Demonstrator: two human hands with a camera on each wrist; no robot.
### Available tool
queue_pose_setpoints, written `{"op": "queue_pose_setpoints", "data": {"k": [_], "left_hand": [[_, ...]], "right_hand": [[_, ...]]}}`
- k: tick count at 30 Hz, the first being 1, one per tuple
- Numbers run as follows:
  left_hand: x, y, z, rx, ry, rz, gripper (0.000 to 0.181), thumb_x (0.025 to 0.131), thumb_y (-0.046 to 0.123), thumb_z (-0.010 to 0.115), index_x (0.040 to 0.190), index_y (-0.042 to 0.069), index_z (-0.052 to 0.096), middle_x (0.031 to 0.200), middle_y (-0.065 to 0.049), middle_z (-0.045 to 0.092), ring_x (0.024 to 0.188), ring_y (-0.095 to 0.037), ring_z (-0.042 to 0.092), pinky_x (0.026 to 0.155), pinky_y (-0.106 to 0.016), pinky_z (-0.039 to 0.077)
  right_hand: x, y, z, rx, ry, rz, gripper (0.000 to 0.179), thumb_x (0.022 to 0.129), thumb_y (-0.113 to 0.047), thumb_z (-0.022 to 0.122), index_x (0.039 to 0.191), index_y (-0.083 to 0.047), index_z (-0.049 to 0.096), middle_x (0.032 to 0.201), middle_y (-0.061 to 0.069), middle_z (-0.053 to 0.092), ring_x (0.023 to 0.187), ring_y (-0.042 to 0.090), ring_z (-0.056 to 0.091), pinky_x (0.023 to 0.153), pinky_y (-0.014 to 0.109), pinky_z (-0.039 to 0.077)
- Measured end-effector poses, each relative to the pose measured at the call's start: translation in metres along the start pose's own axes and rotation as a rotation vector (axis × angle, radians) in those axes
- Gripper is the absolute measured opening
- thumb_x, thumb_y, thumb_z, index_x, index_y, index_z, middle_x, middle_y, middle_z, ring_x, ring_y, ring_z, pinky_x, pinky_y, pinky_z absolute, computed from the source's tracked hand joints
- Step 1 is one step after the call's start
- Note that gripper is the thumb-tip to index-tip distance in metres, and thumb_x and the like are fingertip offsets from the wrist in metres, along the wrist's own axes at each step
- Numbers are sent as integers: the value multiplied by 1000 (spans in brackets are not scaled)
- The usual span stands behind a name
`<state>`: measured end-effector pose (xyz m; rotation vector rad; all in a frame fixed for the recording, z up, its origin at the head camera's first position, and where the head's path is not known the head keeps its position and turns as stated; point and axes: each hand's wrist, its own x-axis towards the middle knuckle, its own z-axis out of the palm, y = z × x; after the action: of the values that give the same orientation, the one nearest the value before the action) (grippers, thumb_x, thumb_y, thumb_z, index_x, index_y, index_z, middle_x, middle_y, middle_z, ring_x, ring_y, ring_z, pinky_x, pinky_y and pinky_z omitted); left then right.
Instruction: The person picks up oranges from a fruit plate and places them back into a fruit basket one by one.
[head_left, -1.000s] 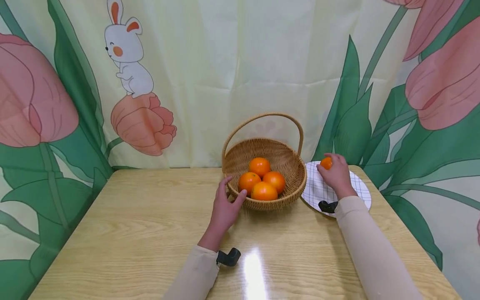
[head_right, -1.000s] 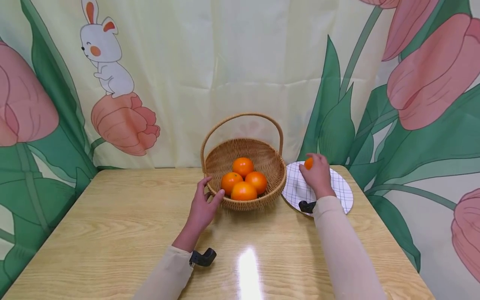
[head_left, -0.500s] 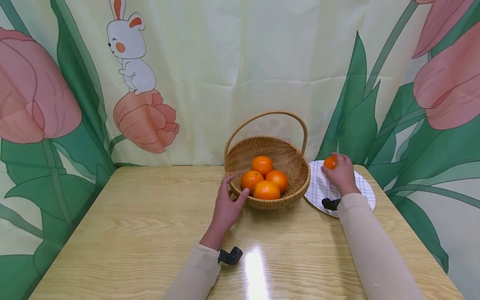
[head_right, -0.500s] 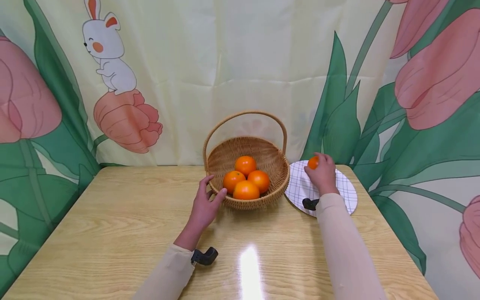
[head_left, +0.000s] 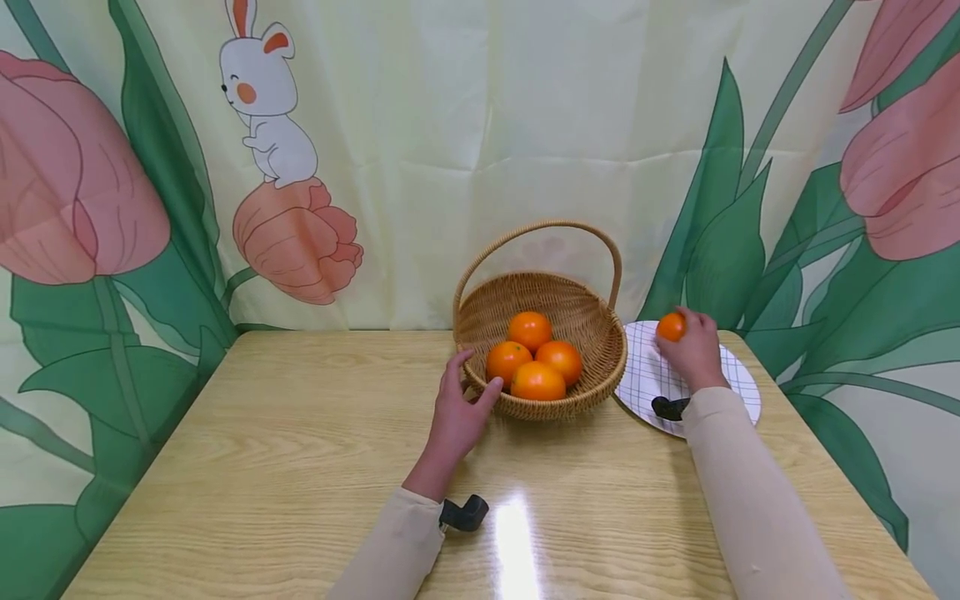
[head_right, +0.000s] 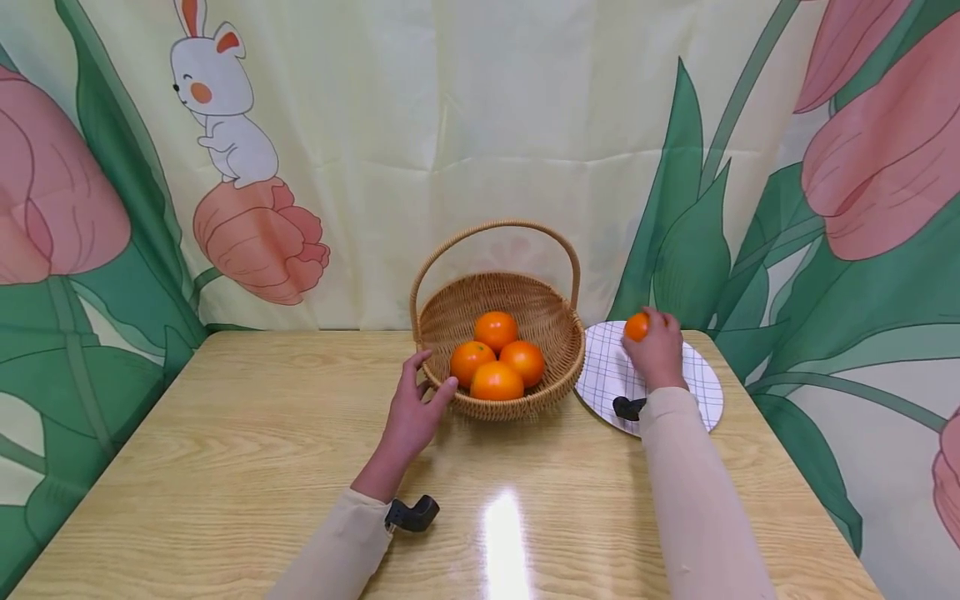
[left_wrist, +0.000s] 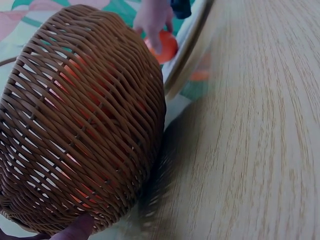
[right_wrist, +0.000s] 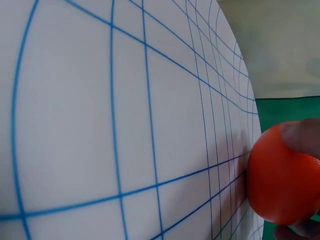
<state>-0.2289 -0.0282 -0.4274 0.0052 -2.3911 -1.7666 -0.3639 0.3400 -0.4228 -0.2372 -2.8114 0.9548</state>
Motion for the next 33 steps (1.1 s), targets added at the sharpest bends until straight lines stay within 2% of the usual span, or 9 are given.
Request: {"op": "queue_pose_setpoints", "data": {"k": [6,19,26,33], "left_hand": [[-1,3,0,-3,4,-14,67,78,58,58,134,35,31,143,-3,29,122,-34,45,92,-43,47],[-1,3,-3,19,-11,-55,67,78,58,58,135,36,29,143,-5,29,123,-33,45,90,-41,49],[-2,4,-4,24,-8,-59,72,77,60,57,137,32,28,143,-5,29,123,-33,44,89,-42,49],[-3,6,-4,27,-4,-47,72,77,61,58,136,32,29,142,-4,29,120,-33,46,88,-43,50]], "right_hand": [[-7,0,-7,-18,-16,12,71,85,-22,60,144,-14,21,141,30,15,115,50,32,96,63,32],[-37,-13,-18,-37,-12,-48,72,84,-30,63,143,-17,24,140,28,19,114,48,34,93,63,35],[-53,-24,-26,-73,21,-125,73,82,-37,65,142,-15,28,138,27,26,114,45,35,91,62,36],[-69,-44,-39,-103,65,-190,75,79,-44,66,140,-17,31,135,24,32,110,43,39,88,60,40]]}}
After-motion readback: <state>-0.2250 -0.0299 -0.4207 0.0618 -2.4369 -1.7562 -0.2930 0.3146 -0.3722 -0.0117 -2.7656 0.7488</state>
